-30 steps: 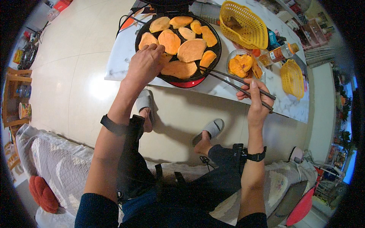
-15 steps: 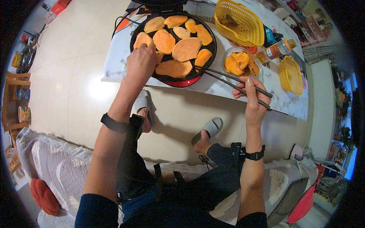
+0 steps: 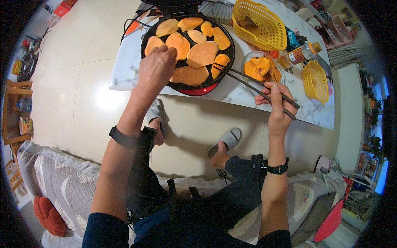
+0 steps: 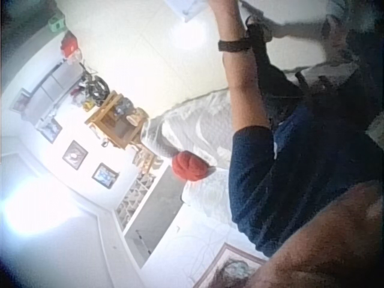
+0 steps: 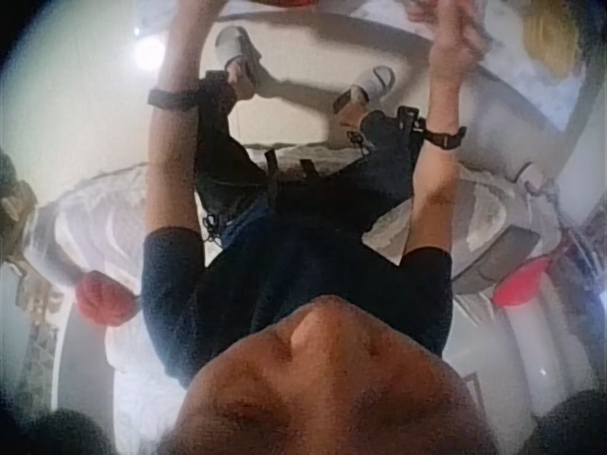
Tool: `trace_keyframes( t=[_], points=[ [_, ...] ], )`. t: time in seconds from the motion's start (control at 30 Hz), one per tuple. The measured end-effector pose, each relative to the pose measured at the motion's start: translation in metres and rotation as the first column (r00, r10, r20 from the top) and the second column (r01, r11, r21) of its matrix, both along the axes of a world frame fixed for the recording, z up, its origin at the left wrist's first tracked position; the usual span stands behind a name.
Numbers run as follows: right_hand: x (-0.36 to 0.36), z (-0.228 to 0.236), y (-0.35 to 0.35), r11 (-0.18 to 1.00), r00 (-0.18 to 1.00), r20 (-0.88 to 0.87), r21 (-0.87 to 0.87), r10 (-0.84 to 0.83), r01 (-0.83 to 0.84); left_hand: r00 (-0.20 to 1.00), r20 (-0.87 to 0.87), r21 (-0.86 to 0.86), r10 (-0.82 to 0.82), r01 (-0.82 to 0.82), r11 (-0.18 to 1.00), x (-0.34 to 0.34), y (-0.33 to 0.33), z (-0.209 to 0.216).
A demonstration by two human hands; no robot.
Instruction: The person cooks sliced sweet potatoes in an electric skillet, using chopsticks to flip and arrange the pieces. They then pour oil from a bottle over the cooking slices.
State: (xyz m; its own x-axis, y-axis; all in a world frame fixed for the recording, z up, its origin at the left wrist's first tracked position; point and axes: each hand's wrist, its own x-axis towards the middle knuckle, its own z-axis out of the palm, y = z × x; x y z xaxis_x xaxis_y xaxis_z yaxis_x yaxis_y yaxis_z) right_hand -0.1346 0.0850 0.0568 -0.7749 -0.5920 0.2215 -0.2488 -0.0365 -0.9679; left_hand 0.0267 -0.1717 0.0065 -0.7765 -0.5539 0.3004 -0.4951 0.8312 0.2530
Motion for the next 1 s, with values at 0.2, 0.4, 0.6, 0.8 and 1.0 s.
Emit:
trace_keyframes(
  t=[0.2, 0.4, 0.6, 0.8, 1.0],
  points=[
    [0.007, -0.001, -0.004, 0.998, 0.998, -0.042, 0.037, 0.056, -0.055, 0.997, 0.033, -0.002, -0.075, 0.075, 0.997, -0.016, 0.015, 0.000],
    [0.007, -0.003, -0.005, 0.998, 0.998, -0.023, -0.022, 0.050, -0.051, 0.997, 0.041, -0.009, -0.066, 0.066, 0.998, -0.029, 0.023, -0.004],
    [0.007, -0.011, -0.019, 0.992, 0.980, -0.152, 0.027, 0.129, -0.126, 0.994, 0.078, 0.006, -0.075, 0.075, 0.997, -0.035, 0.026, -0.011],
    [0.007, -0.017, -0.036, 0.989, 0.969, -0.208, 0.093, 0.136, -0.119, 0.993, 0.071, -0.035, -0.089, 0.092, 0.995, -0.032, 0.024, -0.013],
    [0.010, -0.021, -0.041, 0.991, 0.965, -0.233, 0.087, 0.123, -0.105, 0.998, 0.015, -0.112, -0.067, 0.068, 0.991, -0.037, 0.024, -0.016]
  ],
)
